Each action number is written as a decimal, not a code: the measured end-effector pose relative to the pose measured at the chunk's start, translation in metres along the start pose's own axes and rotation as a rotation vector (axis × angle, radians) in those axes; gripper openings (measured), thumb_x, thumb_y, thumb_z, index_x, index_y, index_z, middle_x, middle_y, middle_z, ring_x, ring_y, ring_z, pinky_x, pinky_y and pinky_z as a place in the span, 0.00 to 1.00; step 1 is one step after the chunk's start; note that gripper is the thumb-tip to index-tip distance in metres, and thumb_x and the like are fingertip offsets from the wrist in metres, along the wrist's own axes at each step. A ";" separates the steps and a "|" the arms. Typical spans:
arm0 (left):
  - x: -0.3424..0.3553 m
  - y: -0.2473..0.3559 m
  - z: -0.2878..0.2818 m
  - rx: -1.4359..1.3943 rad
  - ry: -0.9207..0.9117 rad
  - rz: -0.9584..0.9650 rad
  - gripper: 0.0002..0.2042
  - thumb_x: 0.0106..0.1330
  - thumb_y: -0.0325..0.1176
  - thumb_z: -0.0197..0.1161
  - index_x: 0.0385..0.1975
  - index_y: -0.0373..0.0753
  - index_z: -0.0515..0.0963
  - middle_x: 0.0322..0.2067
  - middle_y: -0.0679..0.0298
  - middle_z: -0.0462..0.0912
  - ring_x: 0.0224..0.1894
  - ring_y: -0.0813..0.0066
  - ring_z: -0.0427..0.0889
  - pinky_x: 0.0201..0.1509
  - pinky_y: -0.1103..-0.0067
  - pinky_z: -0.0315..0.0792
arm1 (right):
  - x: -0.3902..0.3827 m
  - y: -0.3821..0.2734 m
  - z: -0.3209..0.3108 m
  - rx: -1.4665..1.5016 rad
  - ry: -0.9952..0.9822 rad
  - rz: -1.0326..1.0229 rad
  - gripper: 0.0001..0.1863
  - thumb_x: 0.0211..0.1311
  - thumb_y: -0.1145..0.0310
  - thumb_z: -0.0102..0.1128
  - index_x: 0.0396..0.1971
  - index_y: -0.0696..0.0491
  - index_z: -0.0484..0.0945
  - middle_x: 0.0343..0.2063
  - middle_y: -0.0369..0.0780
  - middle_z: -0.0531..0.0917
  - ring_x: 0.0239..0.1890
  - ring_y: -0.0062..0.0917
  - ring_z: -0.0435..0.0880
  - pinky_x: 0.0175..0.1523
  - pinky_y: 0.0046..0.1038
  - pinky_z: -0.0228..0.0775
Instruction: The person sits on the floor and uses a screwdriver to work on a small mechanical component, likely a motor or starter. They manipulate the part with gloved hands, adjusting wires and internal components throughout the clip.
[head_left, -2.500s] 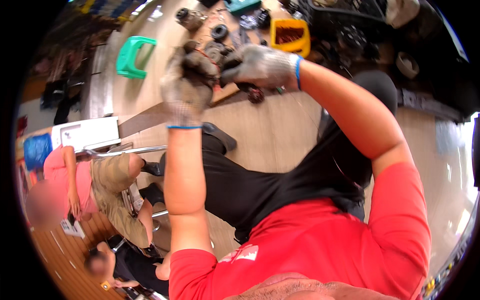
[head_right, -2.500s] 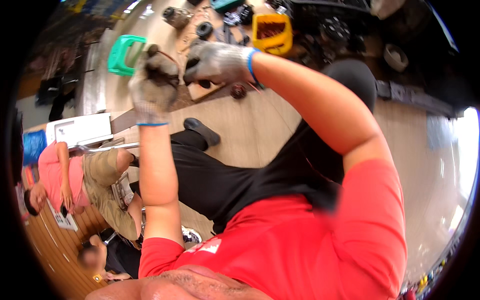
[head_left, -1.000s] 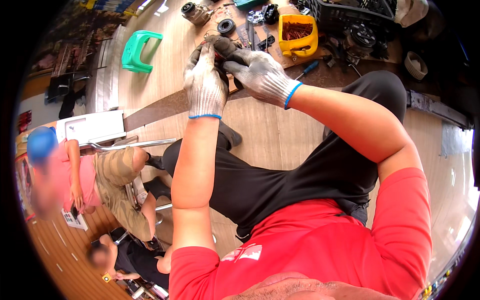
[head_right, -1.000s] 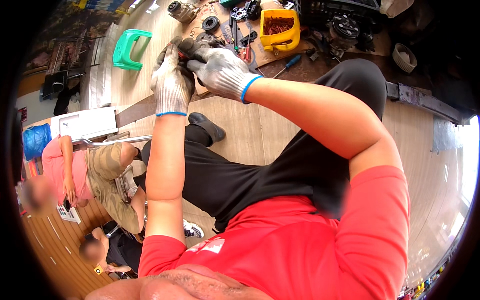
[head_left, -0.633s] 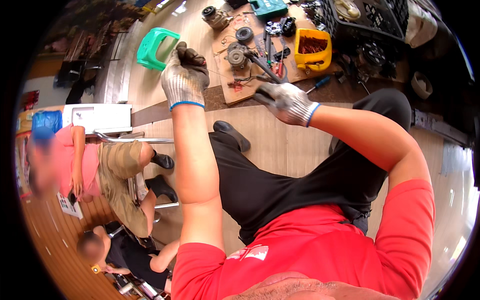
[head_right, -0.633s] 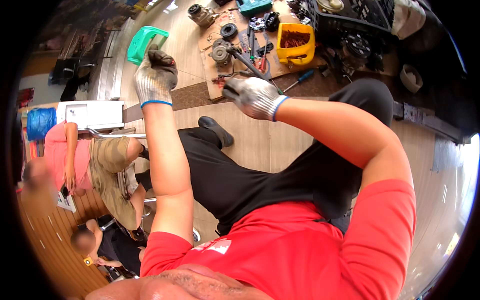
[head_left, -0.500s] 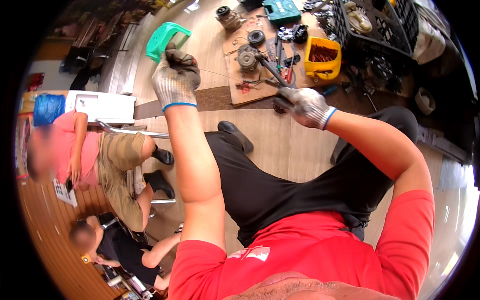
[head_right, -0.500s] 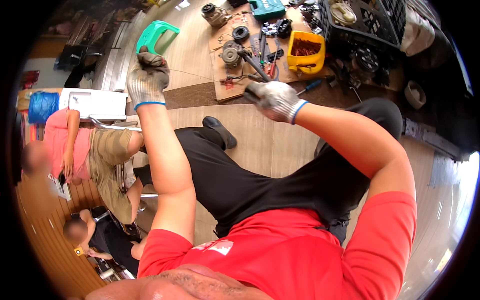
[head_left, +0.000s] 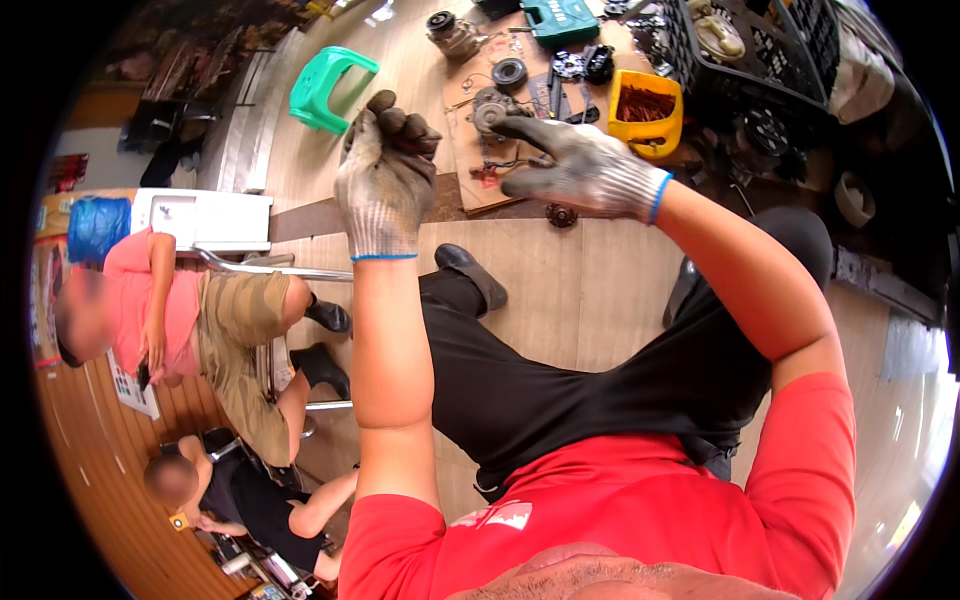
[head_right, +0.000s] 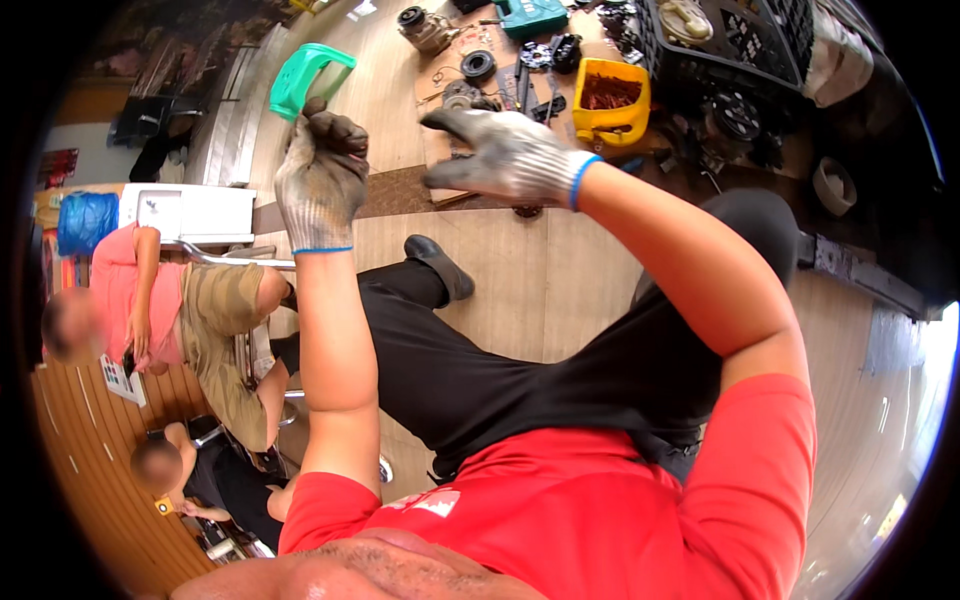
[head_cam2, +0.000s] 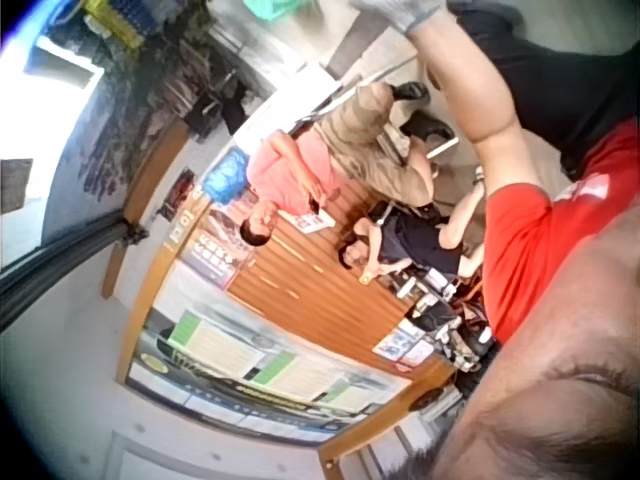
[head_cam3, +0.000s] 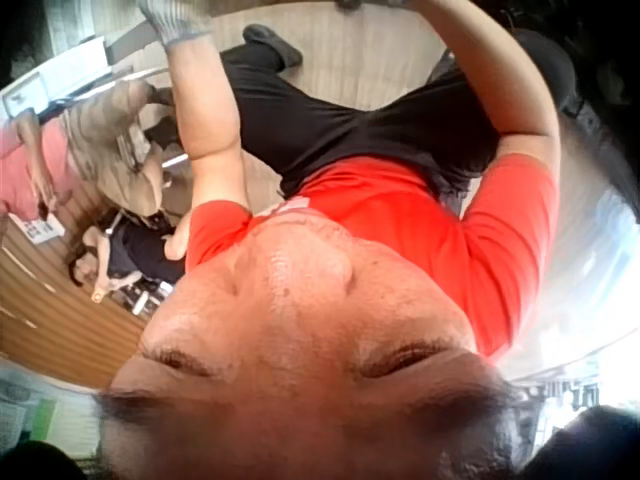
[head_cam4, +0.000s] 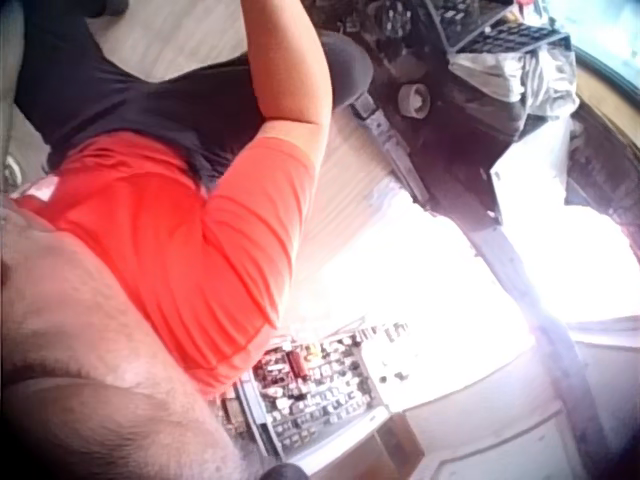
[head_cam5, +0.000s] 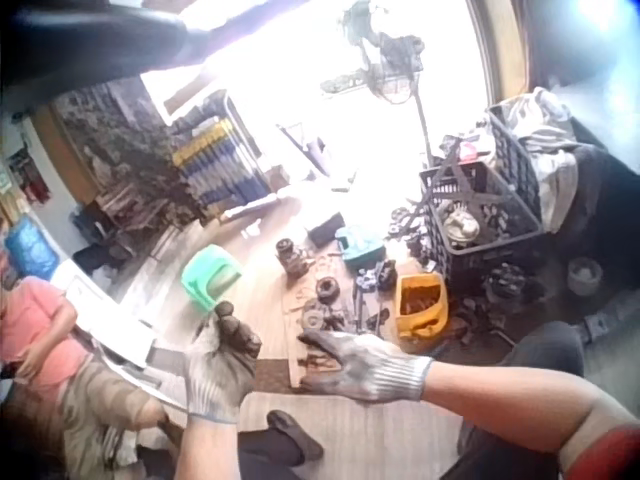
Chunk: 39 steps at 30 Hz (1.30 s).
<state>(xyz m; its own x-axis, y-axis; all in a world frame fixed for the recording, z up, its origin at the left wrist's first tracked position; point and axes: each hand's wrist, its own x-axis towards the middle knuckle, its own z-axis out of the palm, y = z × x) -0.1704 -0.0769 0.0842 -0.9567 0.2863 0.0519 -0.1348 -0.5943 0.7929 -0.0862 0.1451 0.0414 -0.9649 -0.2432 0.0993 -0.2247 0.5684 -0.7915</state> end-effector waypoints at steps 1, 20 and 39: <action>-0.002 -0.012 0.000 0.038 -0.015 0.012 0.15 0.77 0.39 0.53 0.51 0.34 0.77 0.35 0.64 0.82 0.39 0.66 0.79 0.44 0.68 0.75 | 0.003 -0.004 0.002 0.023 0.039 -0.011 0.44 0.61 0.39 0.61 0.69 0.53 0.64 0.57 0.55 0.79 0.56 0.48 0.81 0.59 0.41 0.73; -0.017 -0.021 0.002 0.020 -0.386 -0.255 0.11 0.76 0.31 0.54 0.48 0.31 0.78 0.37 0.53 0.85 0.46 0.51 0.85 0.52 0.60 0.79 | 0.030 0.015 0.010 0.088 0.160 -0.774 0.23 0.44 0.66 0.73 0.46 0.42 0.85 0.50 0.47 0.79 0.47 0.43 0.82 0.49 0.38 0.77; -0.015 -0.019 0.013 0.219 -0.445 -0.348 0.12 0.77 0.35 0.54 0.45 0.31 0.78 0.31 0.59 0.80 0.37 0.59 0.82 0.42 0.66 0.79 | 0.007 0.004 -0.001 0.264 0.158 -0.273 0.20 0.54 0.77 0.59 0.49 0.50 0.81 0.36 0.47 0.82 0.37 0.41 0.83 0.41 0.35 0.78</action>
<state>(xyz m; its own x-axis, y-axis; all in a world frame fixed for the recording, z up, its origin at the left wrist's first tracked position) -0.1497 -0.0603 0.0760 -0.6600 0.7510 -0.0219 -0.3191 -0.2538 0.9131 -0.0944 0.1465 0.0396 -0.8884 -0.2214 0.4022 -0.4525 0.2734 -0.8488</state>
